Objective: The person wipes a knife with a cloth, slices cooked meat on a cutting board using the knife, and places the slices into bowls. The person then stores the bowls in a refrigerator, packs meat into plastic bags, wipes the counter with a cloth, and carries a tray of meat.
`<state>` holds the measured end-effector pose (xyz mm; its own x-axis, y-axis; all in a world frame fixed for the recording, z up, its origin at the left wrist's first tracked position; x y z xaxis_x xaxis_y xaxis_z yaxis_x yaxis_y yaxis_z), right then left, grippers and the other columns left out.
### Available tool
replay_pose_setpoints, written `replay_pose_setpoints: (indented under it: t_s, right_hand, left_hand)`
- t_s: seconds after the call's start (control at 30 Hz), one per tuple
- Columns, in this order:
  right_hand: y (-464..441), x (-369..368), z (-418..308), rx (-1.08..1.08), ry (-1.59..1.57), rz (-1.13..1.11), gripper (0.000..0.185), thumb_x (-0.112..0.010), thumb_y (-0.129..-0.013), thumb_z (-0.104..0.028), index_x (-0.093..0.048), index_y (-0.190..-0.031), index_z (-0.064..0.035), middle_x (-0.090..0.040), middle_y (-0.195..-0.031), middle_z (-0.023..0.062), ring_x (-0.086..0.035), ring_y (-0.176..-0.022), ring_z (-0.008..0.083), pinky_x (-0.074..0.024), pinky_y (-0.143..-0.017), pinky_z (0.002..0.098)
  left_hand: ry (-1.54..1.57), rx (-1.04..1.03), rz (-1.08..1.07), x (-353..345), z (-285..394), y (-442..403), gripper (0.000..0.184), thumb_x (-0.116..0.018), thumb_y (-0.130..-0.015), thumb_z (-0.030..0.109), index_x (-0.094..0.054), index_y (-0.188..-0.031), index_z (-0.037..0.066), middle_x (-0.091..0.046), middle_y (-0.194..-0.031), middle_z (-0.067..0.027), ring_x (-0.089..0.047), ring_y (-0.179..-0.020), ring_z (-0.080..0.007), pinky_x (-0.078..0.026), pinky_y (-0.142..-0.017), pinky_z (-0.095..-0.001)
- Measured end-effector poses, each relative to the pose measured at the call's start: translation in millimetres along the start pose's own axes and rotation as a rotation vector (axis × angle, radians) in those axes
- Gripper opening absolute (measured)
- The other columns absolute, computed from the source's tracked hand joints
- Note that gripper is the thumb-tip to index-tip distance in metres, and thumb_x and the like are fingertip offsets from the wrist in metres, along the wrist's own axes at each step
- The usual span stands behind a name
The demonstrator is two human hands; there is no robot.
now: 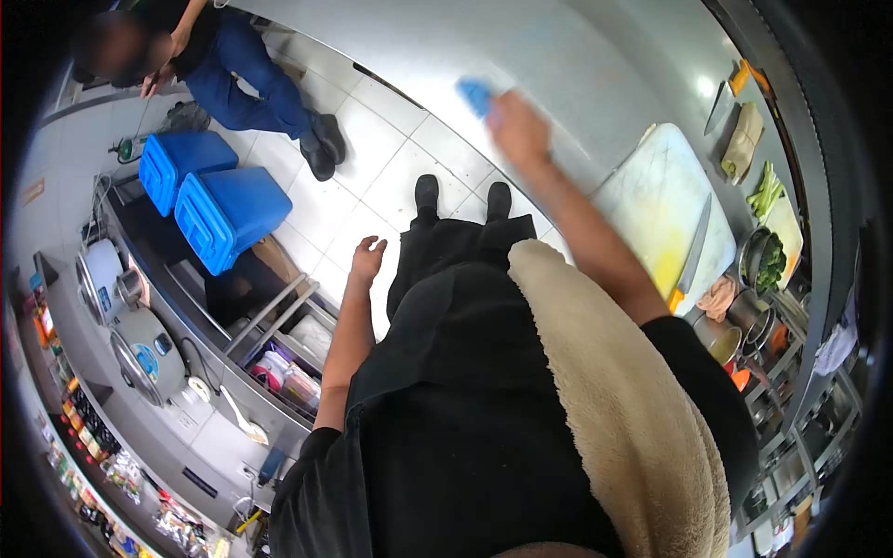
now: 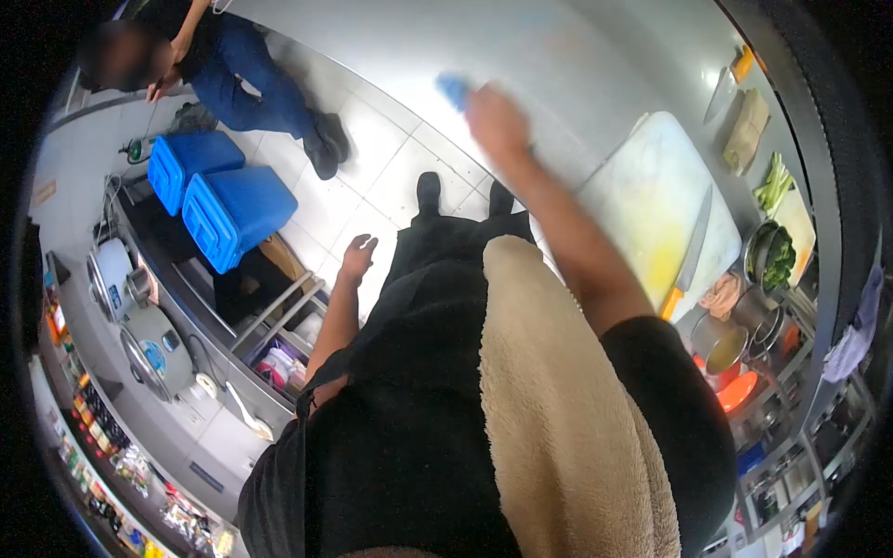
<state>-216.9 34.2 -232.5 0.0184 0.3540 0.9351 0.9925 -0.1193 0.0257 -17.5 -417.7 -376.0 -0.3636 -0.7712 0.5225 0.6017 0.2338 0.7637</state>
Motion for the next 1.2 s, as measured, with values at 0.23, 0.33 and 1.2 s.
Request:
replay_pose_setpoints:
  t_s: [0.23, 0.33, 1.2]
  right_hand:
    - [105, 31, -48, 0.205, -0.478, 0.045, 0.032, -0.070, -0.085, -0.015, -0.070, -0.117, -0.0137, -0.066, -0.108, 0.0119, -0.068, -0.098, 0.0338, -0.0567, -0.083, 0.0415]
    - [62, 104, -15, 0.101, -0.188, 0.277, 0.029, -0.068, -0.089, -0.014, -0.069, -0.117, -0.0080, -0.067, -0.111, 0.0164, -0.066, -0.102, 0.0366, -0.0542, -0.088, 0.0439]
    - [88, -281, -67, -0.808, -1.348, -0.085, 0.025, -0.059, -0.103, -0.016, -0.064, -0.126, -0.0074, -0.070, -0.113, 0.0063, -0.070, -0.091, 0.0180, -0.0580, -0.074, 0.0306]
  left_hand:
    - [-0.053, -0.160, -0.190, 28, 7, -131, 0.057, -0.071, -0.094, 0.040, -0.062, -0.136, 0.001, -0.067, -0.130, -0.0224, -0.066, -0.113, -0.0309, -0.056, -0.090, -0.0402]
    - [0.168, -0.130, -0.231, 33, 99, -131, 0.060, -0.072, -0.093, 0.044, -0.064, -0.131, -0.001, -0.070, -0.120, -0.0160, -0.068, -0.103, -0.0269, -0.057, -0.081, -0.0400]
    - [0.797, -0.371, -0.470, -80, 291, -370, 0.033, -0.057, -0.102, 0.015, -0.053, -0.130, -0.002, -0.065, -0.122, -0.0121, -0.067, -0.107, -0.0221, -0.060, -0.089, -0.0382]
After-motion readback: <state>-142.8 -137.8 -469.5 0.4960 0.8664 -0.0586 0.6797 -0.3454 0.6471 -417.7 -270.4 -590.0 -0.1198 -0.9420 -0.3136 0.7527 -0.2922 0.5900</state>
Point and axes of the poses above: each hand's wrist, its own y-axis away from the middle knuckle, its own x-axis out of the back of the hand, z = x × y, the point moved 7 cm from there along -y, towards the middle knuckle
